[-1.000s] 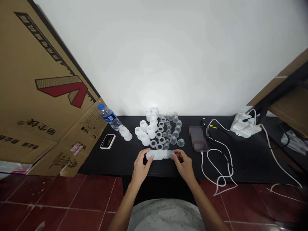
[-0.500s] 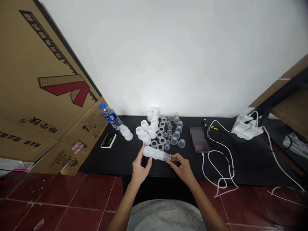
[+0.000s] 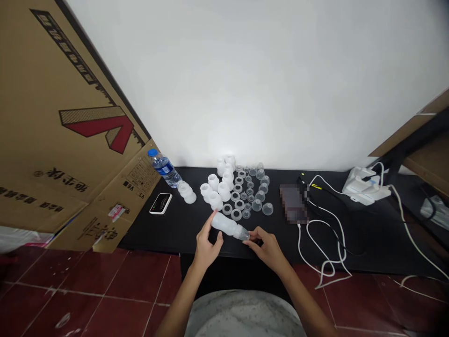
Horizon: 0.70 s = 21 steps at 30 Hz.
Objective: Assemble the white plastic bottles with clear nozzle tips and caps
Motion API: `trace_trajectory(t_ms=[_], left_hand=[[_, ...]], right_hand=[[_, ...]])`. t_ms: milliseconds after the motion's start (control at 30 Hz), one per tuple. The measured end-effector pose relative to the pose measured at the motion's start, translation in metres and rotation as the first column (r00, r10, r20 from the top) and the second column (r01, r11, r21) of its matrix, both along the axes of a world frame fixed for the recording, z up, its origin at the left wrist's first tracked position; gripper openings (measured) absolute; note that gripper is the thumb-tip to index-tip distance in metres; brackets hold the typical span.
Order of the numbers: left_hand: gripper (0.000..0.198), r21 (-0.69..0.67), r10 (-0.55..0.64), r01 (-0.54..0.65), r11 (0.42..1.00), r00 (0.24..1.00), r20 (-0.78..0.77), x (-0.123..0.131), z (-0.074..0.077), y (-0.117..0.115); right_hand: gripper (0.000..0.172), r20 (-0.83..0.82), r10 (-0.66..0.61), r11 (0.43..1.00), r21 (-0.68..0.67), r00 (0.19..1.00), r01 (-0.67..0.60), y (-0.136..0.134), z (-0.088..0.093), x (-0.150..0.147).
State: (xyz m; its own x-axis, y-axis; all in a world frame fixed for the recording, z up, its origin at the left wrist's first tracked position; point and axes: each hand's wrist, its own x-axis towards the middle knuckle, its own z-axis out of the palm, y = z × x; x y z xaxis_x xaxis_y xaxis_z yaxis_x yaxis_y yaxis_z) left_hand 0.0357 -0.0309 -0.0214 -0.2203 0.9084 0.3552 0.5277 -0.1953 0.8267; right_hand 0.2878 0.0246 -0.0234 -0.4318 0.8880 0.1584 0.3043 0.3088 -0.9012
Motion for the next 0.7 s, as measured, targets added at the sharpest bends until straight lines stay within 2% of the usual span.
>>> trace_trajectory(t_ms=[233,467,700], left_hand=[[0.063,0.009,0.005,-0.005,1.0,1.0,0.01,0.002,0.001,0.001],[0.064,0.037,-0.014,0.01,0.999,0.994,0.104,0.003,0.001,0.001],[0.059,0.0,-0.004,0.004,1.0,0.99,0.142,-0.002,-0.003,0.003]], right_hand=[[0.019,-0.018,-0.004,1.0,-0.002,1.0,0.004,0.001,0.001,-0.001],[0.025,-0.138,-0.107,0.994,-0.035,0.985,0.103,0.004,0.007,-0.002],[0.025,-0.23,-0.073,0.989,-0.141,0.971,0.041,0.001,0.01,-0.001]])
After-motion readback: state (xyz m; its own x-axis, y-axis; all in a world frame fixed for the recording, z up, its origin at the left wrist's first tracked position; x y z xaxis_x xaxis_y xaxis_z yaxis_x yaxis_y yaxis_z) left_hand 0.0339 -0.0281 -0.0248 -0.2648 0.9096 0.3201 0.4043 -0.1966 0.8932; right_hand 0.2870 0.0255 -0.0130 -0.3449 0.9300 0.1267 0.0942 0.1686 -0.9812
